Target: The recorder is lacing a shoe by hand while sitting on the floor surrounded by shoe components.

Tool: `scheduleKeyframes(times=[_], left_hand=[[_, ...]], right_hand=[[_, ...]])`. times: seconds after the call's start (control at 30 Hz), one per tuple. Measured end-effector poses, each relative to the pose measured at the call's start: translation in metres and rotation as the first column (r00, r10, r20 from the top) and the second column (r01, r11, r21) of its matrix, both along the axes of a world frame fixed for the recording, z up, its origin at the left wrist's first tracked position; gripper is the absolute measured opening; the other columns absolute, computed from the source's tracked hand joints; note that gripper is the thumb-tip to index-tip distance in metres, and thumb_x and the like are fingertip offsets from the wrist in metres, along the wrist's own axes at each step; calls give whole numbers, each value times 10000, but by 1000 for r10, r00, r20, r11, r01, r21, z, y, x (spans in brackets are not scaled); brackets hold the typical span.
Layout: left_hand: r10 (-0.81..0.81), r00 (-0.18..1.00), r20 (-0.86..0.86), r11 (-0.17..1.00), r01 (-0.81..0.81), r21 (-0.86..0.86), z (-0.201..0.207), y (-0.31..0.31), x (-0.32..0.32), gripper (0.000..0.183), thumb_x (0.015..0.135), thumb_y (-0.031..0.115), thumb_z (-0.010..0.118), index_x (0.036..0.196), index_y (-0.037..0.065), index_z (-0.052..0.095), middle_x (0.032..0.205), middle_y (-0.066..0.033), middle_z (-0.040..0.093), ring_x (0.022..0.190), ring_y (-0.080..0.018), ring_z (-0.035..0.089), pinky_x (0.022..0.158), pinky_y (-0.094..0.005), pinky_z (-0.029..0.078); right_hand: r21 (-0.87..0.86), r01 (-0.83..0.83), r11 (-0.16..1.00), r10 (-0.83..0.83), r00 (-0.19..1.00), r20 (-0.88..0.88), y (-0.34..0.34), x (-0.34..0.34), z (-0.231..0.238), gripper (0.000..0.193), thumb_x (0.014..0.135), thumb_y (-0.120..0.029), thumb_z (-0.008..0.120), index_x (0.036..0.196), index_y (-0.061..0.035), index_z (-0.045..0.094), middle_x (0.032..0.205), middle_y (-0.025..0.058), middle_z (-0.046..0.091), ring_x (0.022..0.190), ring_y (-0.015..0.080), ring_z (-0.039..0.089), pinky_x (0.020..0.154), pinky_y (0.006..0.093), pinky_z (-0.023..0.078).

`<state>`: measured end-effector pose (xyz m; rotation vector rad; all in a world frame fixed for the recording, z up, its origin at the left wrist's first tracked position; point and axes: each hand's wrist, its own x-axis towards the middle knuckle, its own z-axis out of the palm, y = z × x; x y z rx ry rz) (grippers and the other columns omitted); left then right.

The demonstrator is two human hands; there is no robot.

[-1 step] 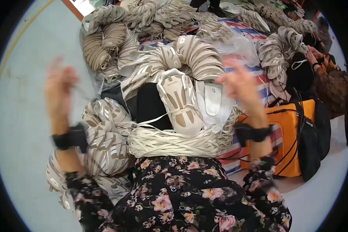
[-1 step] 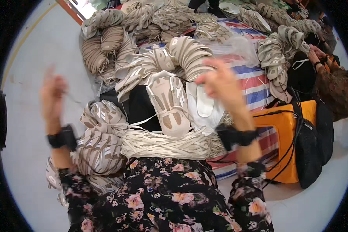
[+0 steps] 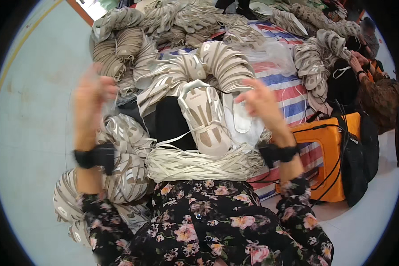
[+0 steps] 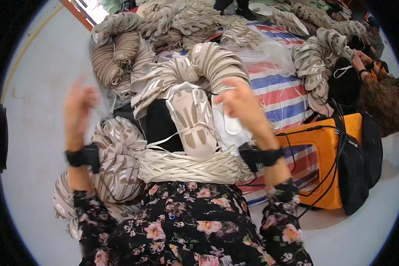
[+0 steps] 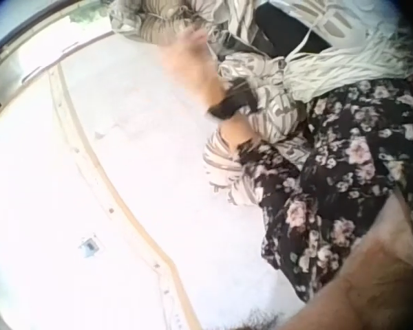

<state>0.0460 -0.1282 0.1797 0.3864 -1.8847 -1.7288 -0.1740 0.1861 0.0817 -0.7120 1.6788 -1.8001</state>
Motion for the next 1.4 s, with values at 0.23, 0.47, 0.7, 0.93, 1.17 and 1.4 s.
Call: scheduleKeyframes(times=[0.23,0.47,0.7,0.93,1.17,1.4], left_hand=[[-265,896,356,941,161,297,-130,102,-94,164,862,120,521,896,-34,567,752,-92,602,605,-149,609,497,-240,487],[-194,805,561,977,210,38,-144,131,-97,163,855,140,503,837,-7,571,755,-31,589,627,-118,572,604,-231,447],[-382,693,611,918,359,166,-154,118,-98,161,860,147,517,861,-2,577,775,-23,591,688,-99,552,643,-215,444],[-407,694,594,903,404,146,-165,113,-95,168,874,144,517,863,-13,576,778,-32,596,701,-93,554,664,-213,462],[-403,691,600,906,395,155,-165,113,-90,161,873,136,517,861,-11,582,776,-31,599,694,-85,555,651,-213,468],[-404,714,572,909,384,163,-169,116,-87,155,876,135,516,850,-3,580,771,-18,597,703,-71,555,653,-208,465]], right_hand=[[203,26,979,14,982,-191,-37,28,-112,134,804,-83,529,814,4,630,648,68,633,542,111,555,526,257,453],[252,-62,966,174,874,-453,-25,38,-118,163,787,-137,536,815,10,598,643,138,592,568,235,566,552,327,442],[238,-168,957,242,914,-326,-27,40,-118,161,786,-131,509,796,12,581,638,138,587,571,269,564,550,345,439],[240,-68,968,149,928,-341,-30,47,-117,166,787,-136,504,788,14,576,648,146,591,587,272,578,564,353,446],[307,-54,950,188,885,-426,-35,50,-119,179,766,-156,510,778,9,579,648,188,579,609,331,579,561,384,446],[319,-102,942,221,905,-363,-40,46,-117,162,726,-135,511,706,13,576,618,186,563,553,298,553,534,357,431]])
